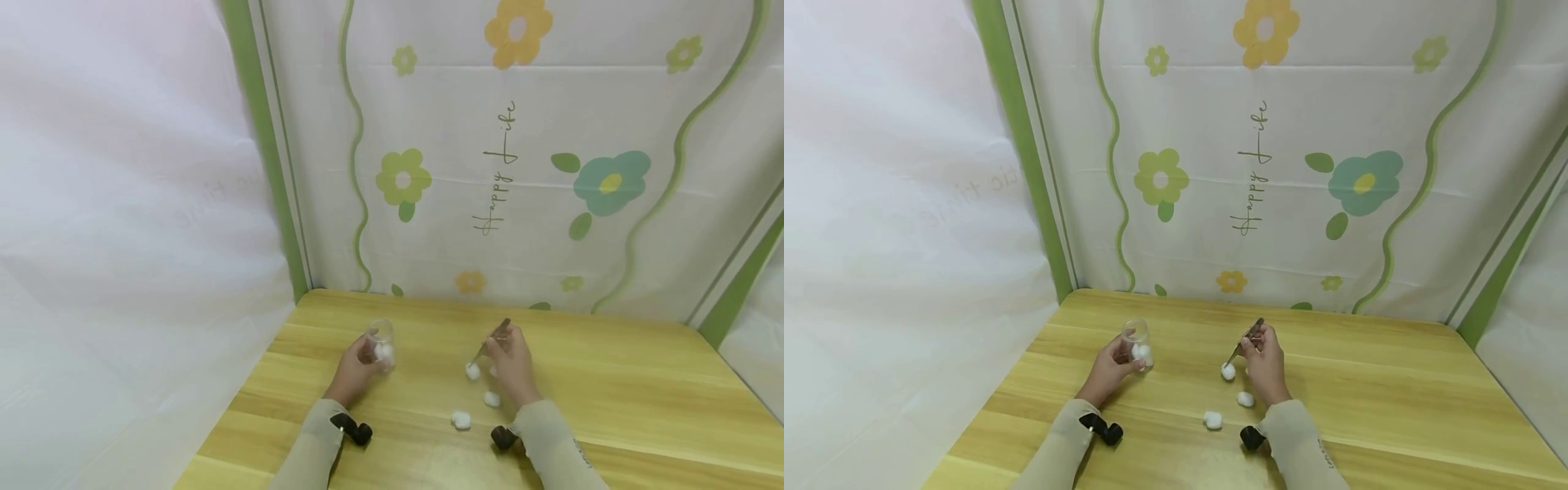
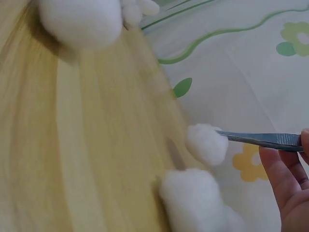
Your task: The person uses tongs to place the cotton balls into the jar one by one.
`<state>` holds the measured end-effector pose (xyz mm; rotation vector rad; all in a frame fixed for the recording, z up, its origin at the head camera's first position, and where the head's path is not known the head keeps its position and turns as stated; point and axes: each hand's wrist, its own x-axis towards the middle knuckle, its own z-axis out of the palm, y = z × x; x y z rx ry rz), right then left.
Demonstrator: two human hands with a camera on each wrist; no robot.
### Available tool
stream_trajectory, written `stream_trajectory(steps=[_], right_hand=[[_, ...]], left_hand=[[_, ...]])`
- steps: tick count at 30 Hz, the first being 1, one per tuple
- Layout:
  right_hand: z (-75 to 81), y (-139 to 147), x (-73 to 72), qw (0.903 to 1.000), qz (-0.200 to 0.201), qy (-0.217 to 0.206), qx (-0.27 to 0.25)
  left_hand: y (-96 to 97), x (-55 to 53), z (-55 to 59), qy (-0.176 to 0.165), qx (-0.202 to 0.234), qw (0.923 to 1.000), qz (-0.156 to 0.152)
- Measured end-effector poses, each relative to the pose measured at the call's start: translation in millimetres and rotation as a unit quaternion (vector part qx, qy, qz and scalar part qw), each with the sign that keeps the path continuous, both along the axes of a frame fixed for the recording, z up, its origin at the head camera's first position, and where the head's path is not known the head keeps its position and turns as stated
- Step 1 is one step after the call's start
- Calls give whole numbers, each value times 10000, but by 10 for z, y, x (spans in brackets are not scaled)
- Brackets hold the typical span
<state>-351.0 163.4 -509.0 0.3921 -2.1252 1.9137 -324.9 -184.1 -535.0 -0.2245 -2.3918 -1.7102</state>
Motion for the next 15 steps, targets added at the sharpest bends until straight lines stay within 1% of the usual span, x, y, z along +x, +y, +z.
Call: stream_trajectory(steps=[4,8,15], right_hand=[[24,-3,-3,9995,30,-57,-300],[49,-10,3,9984,10,-215,-530],[77,-18,42,9979,-50,-342,-547]], left_hand=[[-6,1,9,-19,51,10000,-13],[-18,9,19,-15,103,9999,-64],[-30,19,15,51,52,9999,-106]])
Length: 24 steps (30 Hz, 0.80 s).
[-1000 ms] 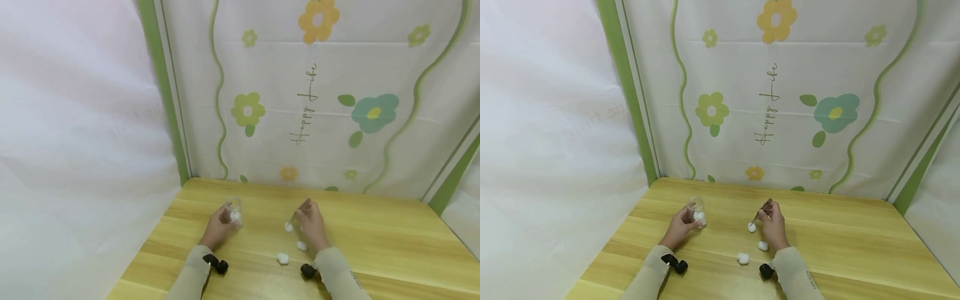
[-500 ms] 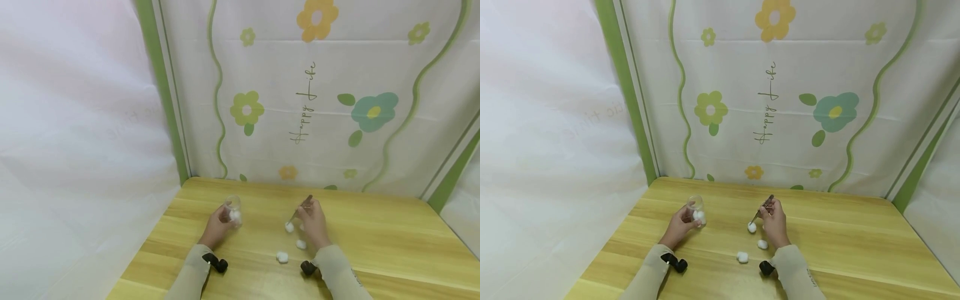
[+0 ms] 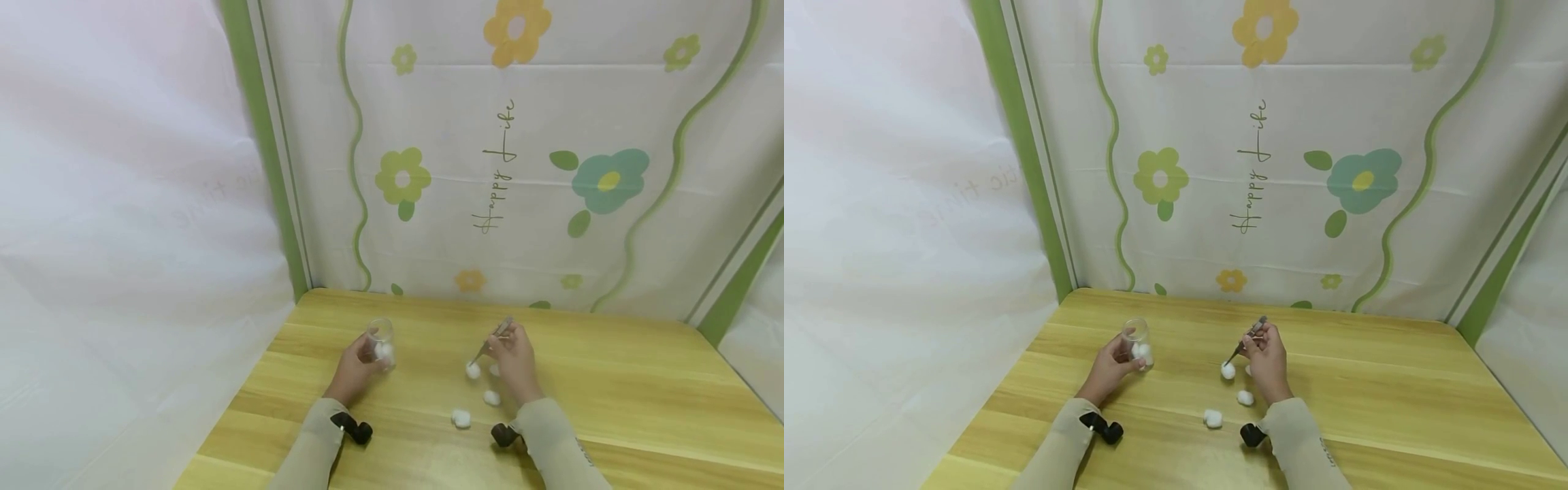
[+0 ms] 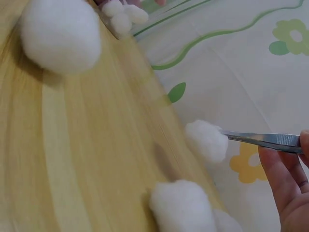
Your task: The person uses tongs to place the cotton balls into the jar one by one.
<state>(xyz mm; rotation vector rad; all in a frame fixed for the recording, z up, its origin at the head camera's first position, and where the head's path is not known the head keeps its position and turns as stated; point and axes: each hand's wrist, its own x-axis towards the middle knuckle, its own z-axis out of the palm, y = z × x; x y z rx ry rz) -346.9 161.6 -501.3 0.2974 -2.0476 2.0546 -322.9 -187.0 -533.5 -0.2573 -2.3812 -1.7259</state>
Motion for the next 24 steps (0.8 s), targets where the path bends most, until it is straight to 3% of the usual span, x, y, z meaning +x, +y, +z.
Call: stream_trajectory(steps=[14,24], right_hand=[[23,47,-48,9990,-259,282,241],[120,9,-26,9998,7,200,-6]], left_hand=[[33,-92,-58,-49,116,9999,-7],[11,-15,-28,5,78,10000,-21]])
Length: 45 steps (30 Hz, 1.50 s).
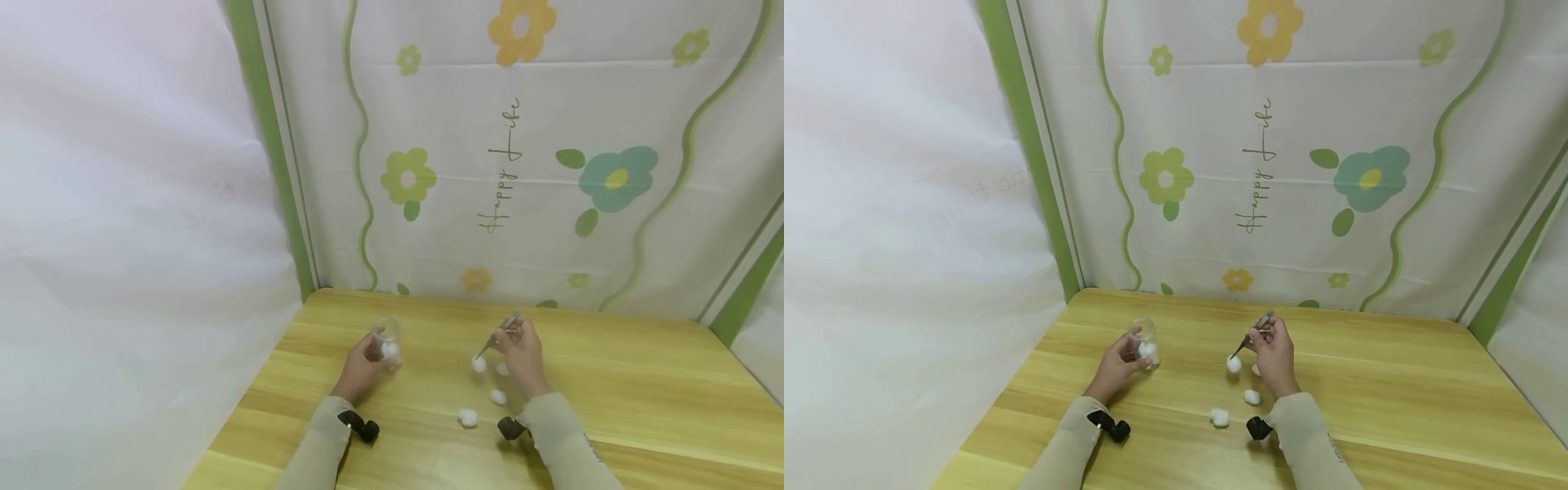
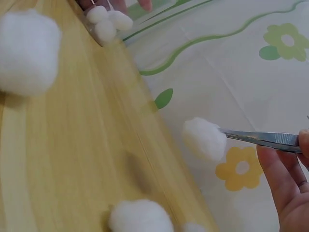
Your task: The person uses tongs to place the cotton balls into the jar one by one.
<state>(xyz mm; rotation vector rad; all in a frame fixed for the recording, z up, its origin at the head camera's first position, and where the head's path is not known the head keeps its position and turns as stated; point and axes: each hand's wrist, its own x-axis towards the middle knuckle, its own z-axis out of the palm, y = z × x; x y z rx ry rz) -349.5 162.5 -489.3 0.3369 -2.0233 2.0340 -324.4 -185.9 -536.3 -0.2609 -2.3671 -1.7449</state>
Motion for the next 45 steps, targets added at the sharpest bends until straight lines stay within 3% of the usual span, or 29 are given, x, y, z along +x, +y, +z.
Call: stream_trajectory(steps=[11,23,37,45], right_hand=[[84,-60,-14,9994,141,182,-242],[184,-119,-36,9995,89,95,-288],[354,-230,-91,9971,271,216,-685],[421,-274,-100,9980,214,264,-538]], left_hand=[[2,22,-11,11,-3,10000,14],[-1,-12,-27,-99,9,9999,48],[-14,-15,27,-12,-96,9999,41],[-41,-39,-4,29,-92,10000,-19]])
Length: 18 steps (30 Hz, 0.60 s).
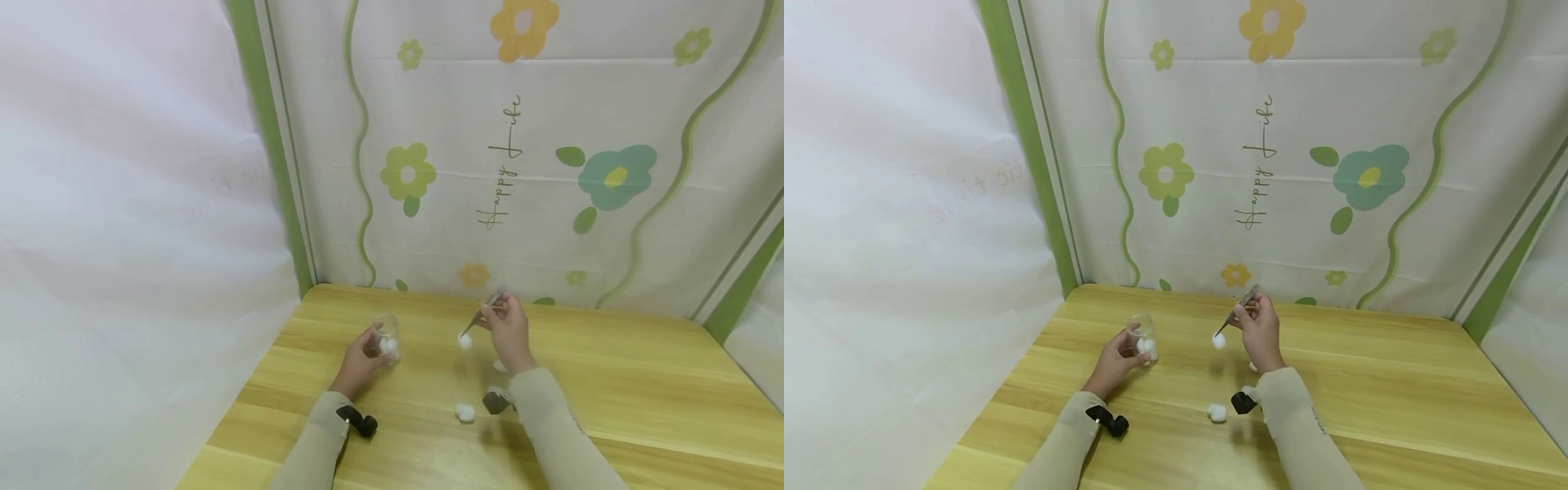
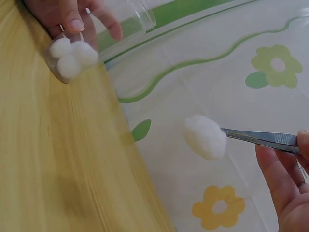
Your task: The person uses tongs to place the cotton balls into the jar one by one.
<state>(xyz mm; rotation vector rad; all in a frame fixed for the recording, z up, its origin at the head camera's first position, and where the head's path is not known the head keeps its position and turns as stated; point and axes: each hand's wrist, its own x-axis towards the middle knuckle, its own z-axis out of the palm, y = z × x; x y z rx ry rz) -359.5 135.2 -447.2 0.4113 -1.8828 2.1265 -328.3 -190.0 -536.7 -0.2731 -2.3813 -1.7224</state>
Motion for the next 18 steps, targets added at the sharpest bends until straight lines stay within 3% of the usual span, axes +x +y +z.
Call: stream_trajectory(steps=[18], right_hand=[[191,-104,-37,9999,108,122,52]], left_hand=[[8,-7,-6,64,8,10000,-29]])
